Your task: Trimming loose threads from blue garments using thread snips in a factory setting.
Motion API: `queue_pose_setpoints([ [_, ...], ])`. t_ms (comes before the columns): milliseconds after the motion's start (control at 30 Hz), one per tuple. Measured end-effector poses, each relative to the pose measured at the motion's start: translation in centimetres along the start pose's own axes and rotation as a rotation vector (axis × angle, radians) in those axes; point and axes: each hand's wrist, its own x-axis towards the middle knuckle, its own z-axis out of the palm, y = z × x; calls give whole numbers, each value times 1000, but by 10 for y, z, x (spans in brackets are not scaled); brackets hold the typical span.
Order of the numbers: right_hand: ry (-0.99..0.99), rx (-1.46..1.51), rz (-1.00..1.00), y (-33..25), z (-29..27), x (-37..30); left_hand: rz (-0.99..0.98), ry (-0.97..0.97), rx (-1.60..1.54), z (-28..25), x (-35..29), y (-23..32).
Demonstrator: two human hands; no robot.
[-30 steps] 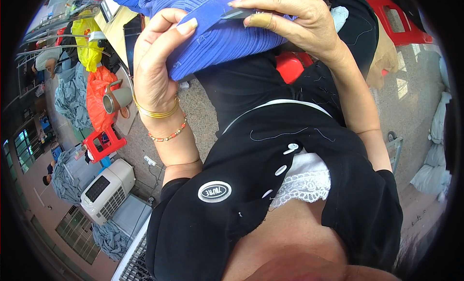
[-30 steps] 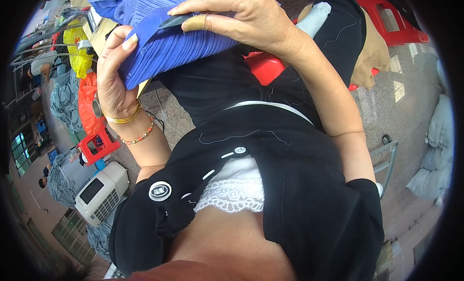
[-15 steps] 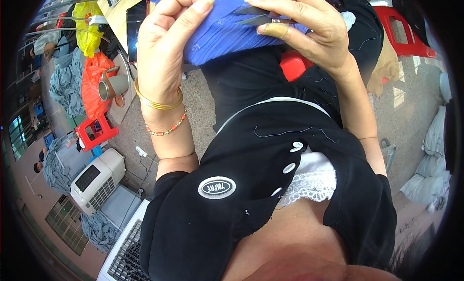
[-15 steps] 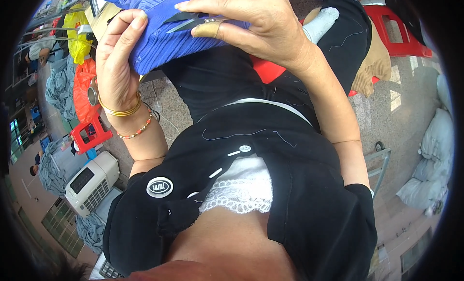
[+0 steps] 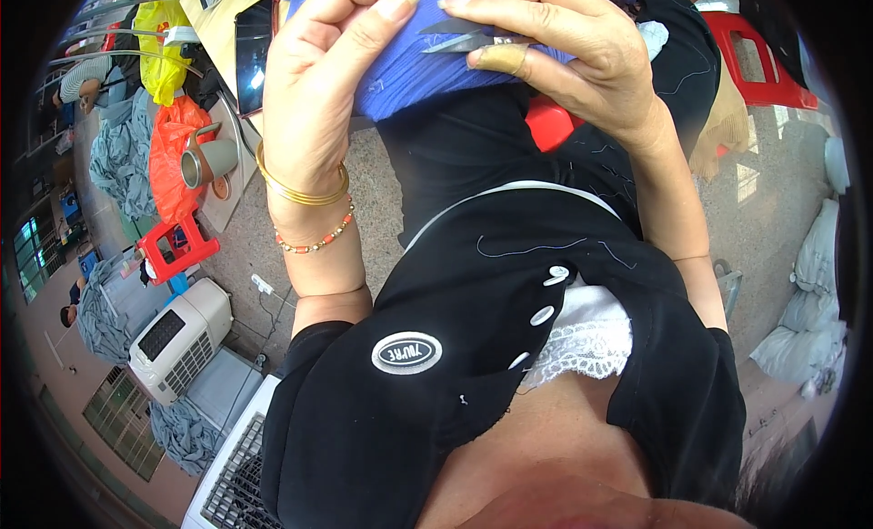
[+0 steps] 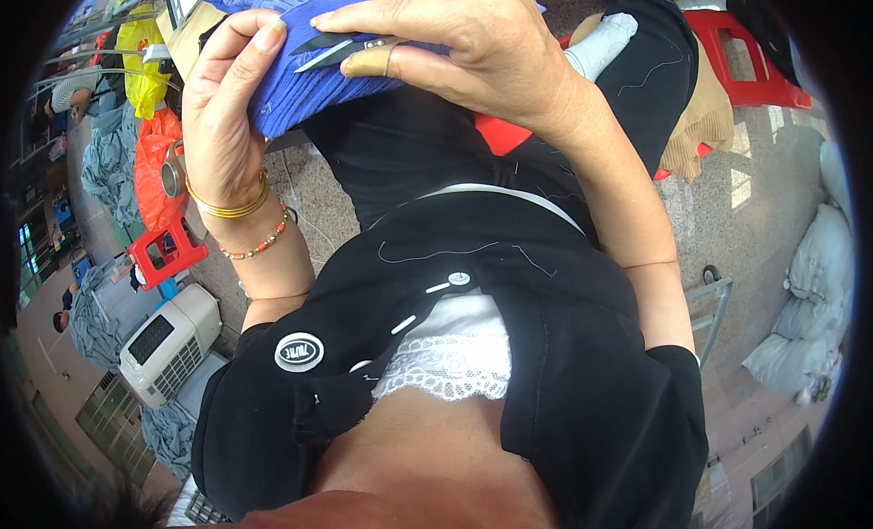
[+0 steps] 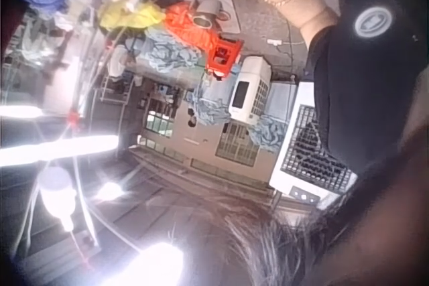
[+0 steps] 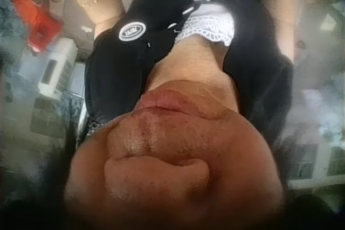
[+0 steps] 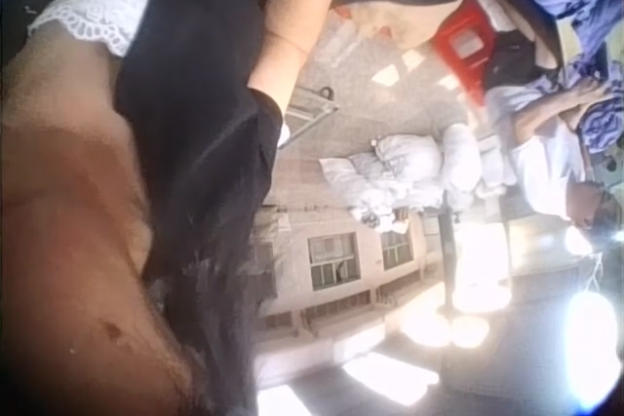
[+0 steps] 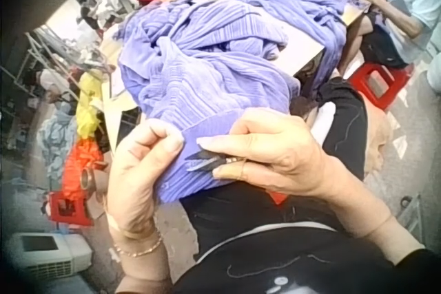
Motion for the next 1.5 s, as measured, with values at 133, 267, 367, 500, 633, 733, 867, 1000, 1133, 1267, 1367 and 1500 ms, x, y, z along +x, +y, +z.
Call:
queue_pose_setpoints([
  [133,-21,-30,3,0,-1,0,-6,22,23,2,0,1],
  [267,-27,-3,4,0,-1,1,4,6,39,-3,2,-1],
  [367,-23,27,-1,1,-1,1,7,-2,31,-2,2,-2],
  [500,-31,87,17,1,-2,0,4,-27,26,-4,2,-2],
  [633,-40,123,26,2,-2,0,-31,-29,21,-4,1,0],
  [733,-38,163,48,2,-2,-1,-27,-28,14,-4,2,-1],
  [867,-52,140,37,3,-2,1,-8,-42,13,-3,3,0],
  [1000,-58,127,33,2,-3,2,-8,-49,7,-4,3,-1],
  [1133,-53,47,11,0,-3,4,0,-35,8,-4,4,-3],
  [1267,-18,58,-19,1,-2,3,6,-46,12,-4,5,-3],
  [1367,-12,60,-28,3,-2,2,9,-29,14,-3,4,-3],
  [1500,82,216,104,1,0,-2,-19,-41,-13,6,4,3],
])
